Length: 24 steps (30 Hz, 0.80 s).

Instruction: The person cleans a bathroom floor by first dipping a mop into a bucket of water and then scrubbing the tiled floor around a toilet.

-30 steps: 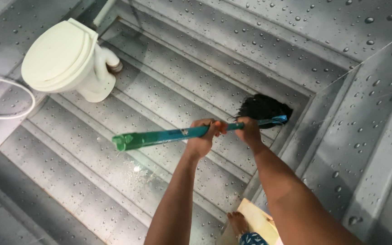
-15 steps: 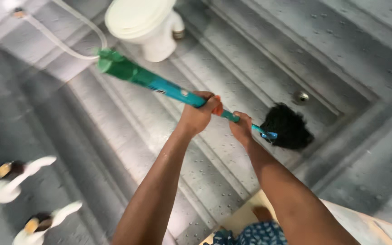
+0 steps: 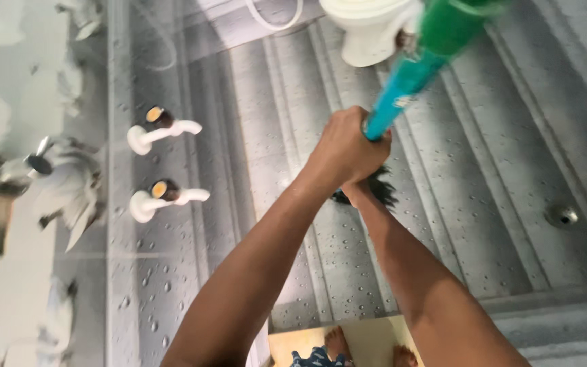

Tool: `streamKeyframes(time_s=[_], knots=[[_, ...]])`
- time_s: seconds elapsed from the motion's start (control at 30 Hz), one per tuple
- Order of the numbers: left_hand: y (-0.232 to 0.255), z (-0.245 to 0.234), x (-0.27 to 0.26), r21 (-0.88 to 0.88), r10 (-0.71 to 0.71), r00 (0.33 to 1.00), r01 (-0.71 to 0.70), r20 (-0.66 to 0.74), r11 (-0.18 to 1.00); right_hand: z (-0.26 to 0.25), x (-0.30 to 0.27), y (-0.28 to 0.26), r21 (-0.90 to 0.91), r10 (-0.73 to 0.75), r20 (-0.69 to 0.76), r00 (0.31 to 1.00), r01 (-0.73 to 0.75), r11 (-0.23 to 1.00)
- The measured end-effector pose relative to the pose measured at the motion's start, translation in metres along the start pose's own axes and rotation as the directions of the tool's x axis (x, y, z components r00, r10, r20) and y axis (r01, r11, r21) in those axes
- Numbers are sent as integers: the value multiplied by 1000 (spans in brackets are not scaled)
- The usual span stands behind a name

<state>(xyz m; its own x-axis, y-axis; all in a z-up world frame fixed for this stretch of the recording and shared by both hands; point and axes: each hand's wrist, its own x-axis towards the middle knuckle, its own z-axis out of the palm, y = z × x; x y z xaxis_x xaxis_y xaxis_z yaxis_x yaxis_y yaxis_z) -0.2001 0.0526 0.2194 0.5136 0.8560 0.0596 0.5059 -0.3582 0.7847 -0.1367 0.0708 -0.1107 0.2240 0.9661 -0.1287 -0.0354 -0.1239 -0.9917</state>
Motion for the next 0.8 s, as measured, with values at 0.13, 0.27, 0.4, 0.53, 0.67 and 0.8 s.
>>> streamKeyframes(time_s=[0.13,0.27,0.4,0.53,0.67,0.8], knots=[[-10,-7,-13,175,-105,993,95,49,980,41,-5,26,-63,97,124,988,-90,994],[-21,-16,-27,194,-232,972,232,-23,953,71,-19,66,-288,-130,233,964,196,937],[-23,-25,-41,209,-271,959,283,-84,936,82,-47,81,241,-81,343,936,-4,971],[-10,-31,-49,105,-401,914,405,-60,908,62,-70,61,201,45,399,916,-136,970],[-1,-34,-53,-14,-363,930,363,-55,932,12,-85,18,-291,-14,214,977,78,954],[-2,-22,-57,-220,-310,950,297,-25,929,-39,-85,-2,-593,-24,131,991,98,799]])
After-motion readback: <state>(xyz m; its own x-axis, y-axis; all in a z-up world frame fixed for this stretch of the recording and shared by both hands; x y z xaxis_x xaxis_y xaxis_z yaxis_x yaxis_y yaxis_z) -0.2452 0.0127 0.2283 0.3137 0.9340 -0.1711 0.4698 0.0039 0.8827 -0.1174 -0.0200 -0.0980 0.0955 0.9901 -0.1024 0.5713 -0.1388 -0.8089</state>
